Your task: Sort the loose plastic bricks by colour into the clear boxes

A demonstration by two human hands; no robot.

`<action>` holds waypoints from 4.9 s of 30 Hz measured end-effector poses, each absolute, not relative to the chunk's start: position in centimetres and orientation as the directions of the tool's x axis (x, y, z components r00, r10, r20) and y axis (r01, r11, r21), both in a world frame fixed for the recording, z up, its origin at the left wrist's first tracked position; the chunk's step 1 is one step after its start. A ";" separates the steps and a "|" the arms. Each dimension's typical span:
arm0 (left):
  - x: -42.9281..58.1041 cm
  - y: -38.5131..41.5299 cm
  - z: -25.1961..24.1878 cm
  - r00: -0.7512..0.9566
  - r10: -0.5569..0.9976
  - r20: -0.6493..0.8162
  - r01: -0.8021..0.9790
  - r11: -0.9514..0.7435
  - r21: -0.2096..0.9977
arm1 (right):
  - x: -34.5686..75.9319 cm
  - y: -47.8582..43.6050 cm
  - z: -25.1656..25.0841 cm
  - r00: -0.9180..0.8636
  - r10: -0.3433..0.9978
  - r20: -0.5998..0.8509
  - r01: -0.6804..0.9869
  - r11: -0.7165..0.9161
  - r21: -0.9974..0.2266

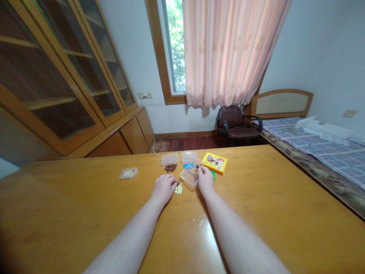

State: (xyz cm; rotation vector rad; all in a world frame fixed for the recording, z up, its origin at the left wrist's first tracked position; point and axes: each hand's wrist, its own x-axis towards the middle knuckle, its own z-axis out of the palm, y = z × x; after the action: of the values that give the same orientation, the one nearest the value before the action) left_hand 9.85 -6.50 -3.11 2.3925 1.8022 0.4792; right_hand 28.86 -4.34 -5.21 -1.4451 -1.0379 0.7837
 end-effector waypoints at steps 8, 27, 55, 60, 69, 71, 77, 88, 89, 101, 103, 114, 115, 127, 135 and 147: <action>10.2 -6.2 -3.4 0.216 0.952 0.218 0.919 -0.274 0.285 | 29.0 -4.5 -5.2 0.385 0.919 0.088 0.189 0.015 -0.982; 9.8 -6.8 -2.7 0.183 0.969 0.167 0.933 -0.224 0.282 | 29.1 -4.3 -5.0 0.383 0.915 0.125 0.240 0.032 -0.970; 10.0 -7.1 -2.6 0.291 0.909 0.298 0.805 -0.401 0.438 | 28.9 -4.6 -4.6 0.390 0.913 0.117 0.193 0.043 -0.980; 10.1 -7.5 -2.6 0.407 0.885 0.225 0.805 -0.464 0.369 | 29.0 -4.4 -5.0 0.384 0.915 0.127 0.192 0.056 -0.980; 9.8 -6.8 -3.2 0.288 0.937 0.197 0.879 -0.341 0.333 | 28.9 -4.5 -4.9 0.400 0.908 0.125 0.196 0.049 -0.979; 9.9 -6.7 -3.1 0.259 0.943 0.211 0.883 -0.320 0.343 | 28.9 -4.5 -4.8 0.397 0.910 0.120 0.197 0.044 -0.979; 9.8 -6.6 -3.1 0.233 0.953 0.195 0.901 -0.287 0.325 | 28.7 -4.7 -4.6 0.383 0.918 0.101 0.200 0.025 -0.980; 10.1 -6.5 -3.0 0.222 0.962 0.159 0.925 -0.259 0.276 | 29.0 -4.4 -5.3 0.382 0.919 0.099 0.206 0.020 -0.978; 10.2 -6.5 -3.1 0.215 0.961 0.174 0.924 -0.258 0.281 | 29.0 -4.4 -5.3 0.382 0.919 0.095 0.204 0.016 -0.979; 9.5 -6.5 -2.7 0.159 0.941 0.299 0.847 -0.286 0.448 | 28.3 -5.0 -4.4 0.287 0.947 0.146 0.250 0.073 -0.966; 9.1 -6.3 -2.7 0.120 0.967 0.225 0.880 -0.208 0.427 | 28.6 -4.8 -4.5 0.323 0.939 0.117 0.242 0.038 -0.969; 9.4 -6.4 -2.5 0.104 0.993 0.056 0.956 -0.115 0.270 | 28.6 -4.7 -4.6 0.323 0.941 0.100 0.212 0.031 -0.977; 9.4 -6.4 -2.5 0.106 0.992 0.060 0.956 -0.119 0.267 | 28.6 -4.8 -4.5 0.321 0.942 0.099 0.213 0.030 -0.977; 9.5 -6.3 -2.4 0.044 0.985 0.166 0.944 -0.095 0.316 | 28.4 -5.0 -4.5 0.294 0.949 0.115 0.227 0.048 -0.973; 9.3 -6.5 -2.6 0.189 0.912 0.365 0.811 -0.355 0.466 | 27.7 -5.0 -5.2 0.114 0.984 0.137 0.255 0.104 -0.961; 6.5 -6.9 -1.5 0.242 0.970 -0.002 0.896 -0.223 0.384 | 28.5 -4.7 -4.5 0.281 0.954 0.109 0.177 0.060 -0.982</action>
State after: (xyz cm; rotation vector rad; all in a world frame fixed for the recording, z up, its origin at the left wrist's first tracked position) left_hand 6.55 -6.86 -1.46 2.2138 1.7303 0.3434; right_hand 28.54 -4.66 -4.49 -1.3890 -1.1446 0.8446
